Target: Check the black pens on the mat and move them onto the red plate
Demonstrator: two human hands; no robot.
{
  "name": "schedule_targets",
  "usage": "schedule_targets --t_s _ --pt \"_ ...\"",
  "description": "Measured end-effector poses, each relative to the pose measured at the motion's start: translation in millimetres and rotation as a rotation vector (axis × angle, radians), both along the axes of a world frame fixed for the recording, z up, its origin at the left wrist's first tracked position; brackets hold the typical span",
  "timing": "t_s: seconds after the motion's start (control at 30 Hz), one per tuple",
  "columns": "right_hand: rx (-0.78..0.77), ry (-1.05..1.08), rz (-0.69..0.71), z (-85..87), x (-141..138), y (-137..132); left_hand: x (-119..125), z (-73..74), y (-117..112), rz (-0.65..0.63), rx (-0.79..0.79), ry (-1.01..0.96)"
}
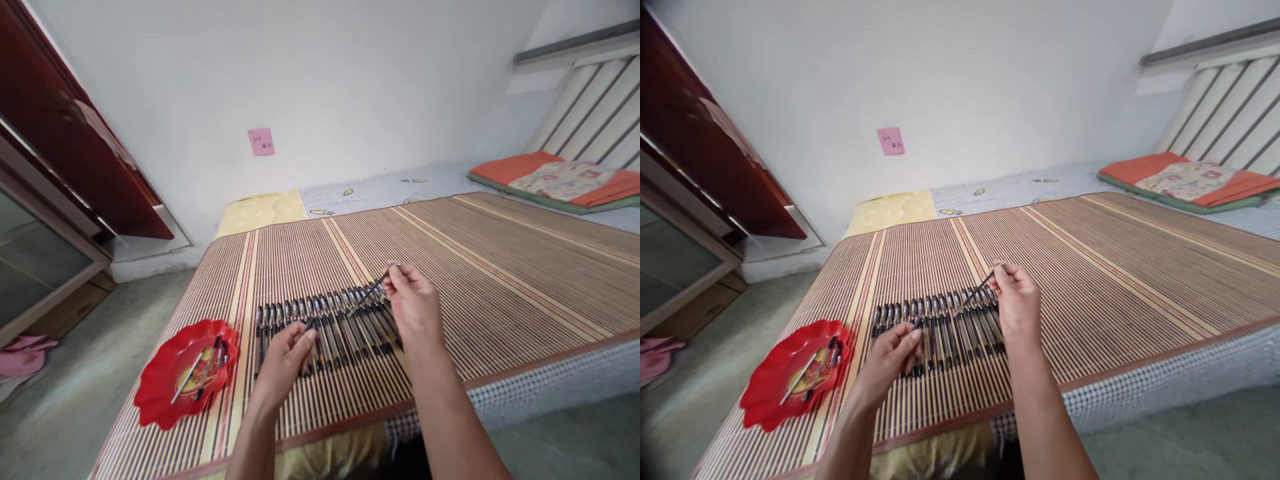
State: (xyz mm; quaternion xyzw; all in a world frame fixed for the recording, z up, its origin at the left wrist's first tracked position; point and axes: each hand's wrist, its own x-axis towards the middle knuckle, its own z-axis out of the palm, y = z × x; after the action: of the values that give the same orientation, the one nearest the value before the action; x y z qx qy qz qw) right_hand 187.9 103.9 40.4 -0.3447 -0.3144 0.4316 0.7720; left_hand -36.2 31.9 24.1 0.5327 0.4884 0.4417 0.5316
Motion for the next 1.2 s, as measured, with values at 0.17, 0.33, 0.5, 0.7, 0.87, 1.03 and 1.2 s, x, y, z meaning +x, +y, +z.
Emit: schedule_targets --t_s 0.17,0.33,0.5,0.7,0.87,1.03,1.2 --pt "-0.059 -0.107 0.193 -4.5 -32 -7 11 6.1 -2 0.131 -0.003 -0.115" --pt "-0.065 -0.154 0.308 -1.7 -54 -14 17 2.8 -4 0.16 0.001 -0.138" --pt "-0.031 -0.179 0.541 7.4 -43 -19 13 4.7 -4 0.117 -0.022 -0.239" --pt "0.031 -0.217 0.657 10.4 -37 -22 17 11.2 -6 -0.022 -0.154 -0.455" --pt "0.04 -0.29 0.506 9.8 -48 -24 22 6.7 -7 0.004 -0.108 -0.357" --pt "0.046 -0.354 0.372 12.1 -62 -30 24 2.9 -9 -0.014 -0.087 -0.314" --pt "0.091 -0.379 0.378 17.1 -60 -35 22 9.4 -10 0.062 0.036 -0.178"
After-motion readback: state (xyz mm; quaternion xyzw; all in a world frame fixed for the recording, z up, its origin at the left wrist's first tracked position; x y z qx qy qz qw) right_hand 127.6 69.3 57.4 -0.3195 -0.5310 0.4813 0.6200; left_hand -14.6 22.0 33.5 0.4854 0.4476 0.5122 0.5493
